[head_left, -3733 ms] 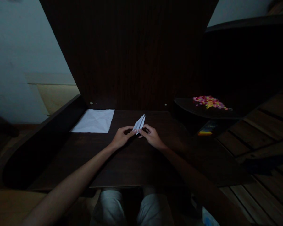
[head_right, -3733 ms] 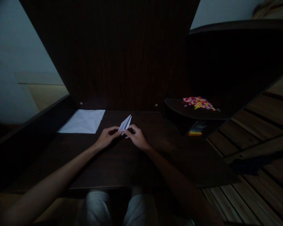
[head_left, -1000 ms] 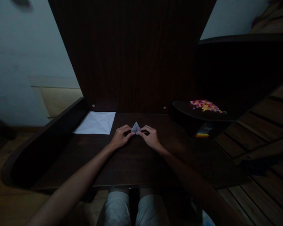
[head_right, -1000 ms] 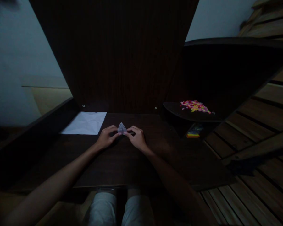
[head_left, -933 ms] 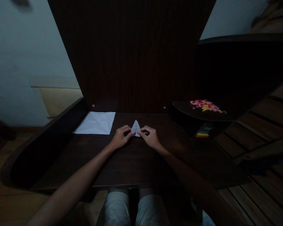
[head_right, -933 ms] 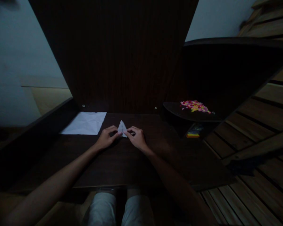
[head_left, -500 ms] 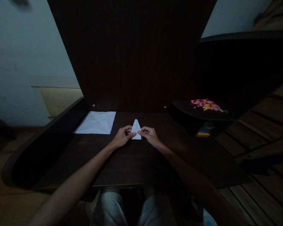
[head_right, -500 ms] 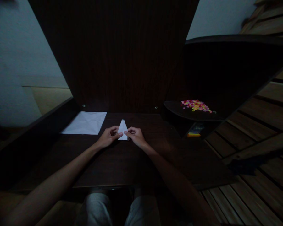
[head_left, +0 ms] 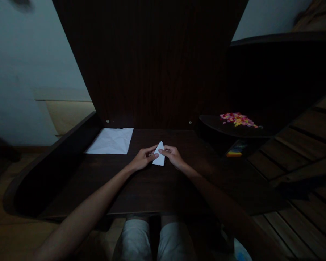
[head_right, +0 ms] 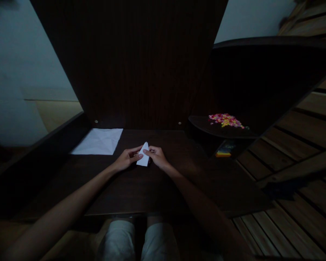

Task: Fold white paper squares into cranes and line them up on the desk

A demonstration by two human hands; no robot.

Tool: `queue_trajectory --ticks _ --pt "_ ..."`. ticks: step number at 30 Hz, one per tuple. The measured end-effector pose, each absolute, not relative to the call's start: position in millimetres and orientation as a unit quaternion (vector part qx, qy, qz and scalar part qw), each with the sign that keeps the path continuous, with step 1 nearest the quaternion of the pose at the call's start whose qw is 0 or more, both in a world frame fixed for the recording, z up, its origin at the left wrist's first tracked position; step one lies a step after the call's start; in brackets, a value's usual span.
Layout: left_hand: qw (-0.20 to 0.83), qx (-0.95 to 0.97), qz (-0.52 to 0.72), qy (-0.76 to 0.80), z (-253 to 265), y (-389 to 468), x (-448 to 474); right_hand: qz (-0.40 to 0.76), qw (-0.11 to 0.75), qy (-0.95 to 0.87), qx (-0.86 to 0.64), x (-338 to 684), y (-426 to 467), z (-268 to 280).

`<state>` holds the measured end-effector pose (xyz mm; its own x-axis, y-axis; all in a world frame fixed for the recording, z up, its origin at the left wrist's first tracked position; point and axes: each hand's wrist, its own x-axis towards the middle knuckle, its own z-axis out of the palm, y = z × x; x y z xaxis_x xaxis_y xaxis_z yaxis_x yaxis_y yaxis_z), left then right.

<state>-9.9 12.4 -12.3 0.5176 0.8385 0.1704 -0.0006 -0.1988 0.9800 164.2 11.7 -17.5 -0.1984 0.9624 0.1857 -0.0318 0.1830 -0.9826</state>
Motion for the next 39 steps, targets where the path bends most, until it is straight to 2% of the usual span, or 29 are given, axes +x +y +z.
queue_trajectory --ticks 7,23,28,34,39 --pt "0.568 0.673 0.357 0.312 -8 7 -9 0.528 0.500 -0.562 -0.394 162 9 -13" --pt "0.632 0.641 0.287 0.327 1 3 -8 0.455 0.510 -0.599 -0.418 165 8 -11" --pt "0.597 0.645 0.329 0.345 4 2 -8 0.476 0.517 -0.588 -0.401 163 6 -10" --pt "0.560 0.601 0.426 0.379 0 8 -9 0.566 0.470 -0.577 -0.356 162 4 -12" --pt "0.555 0.584 0.460 0.374 -5 13 -9 0.546 0.492 -0.586 -0.341 162 3 -11"
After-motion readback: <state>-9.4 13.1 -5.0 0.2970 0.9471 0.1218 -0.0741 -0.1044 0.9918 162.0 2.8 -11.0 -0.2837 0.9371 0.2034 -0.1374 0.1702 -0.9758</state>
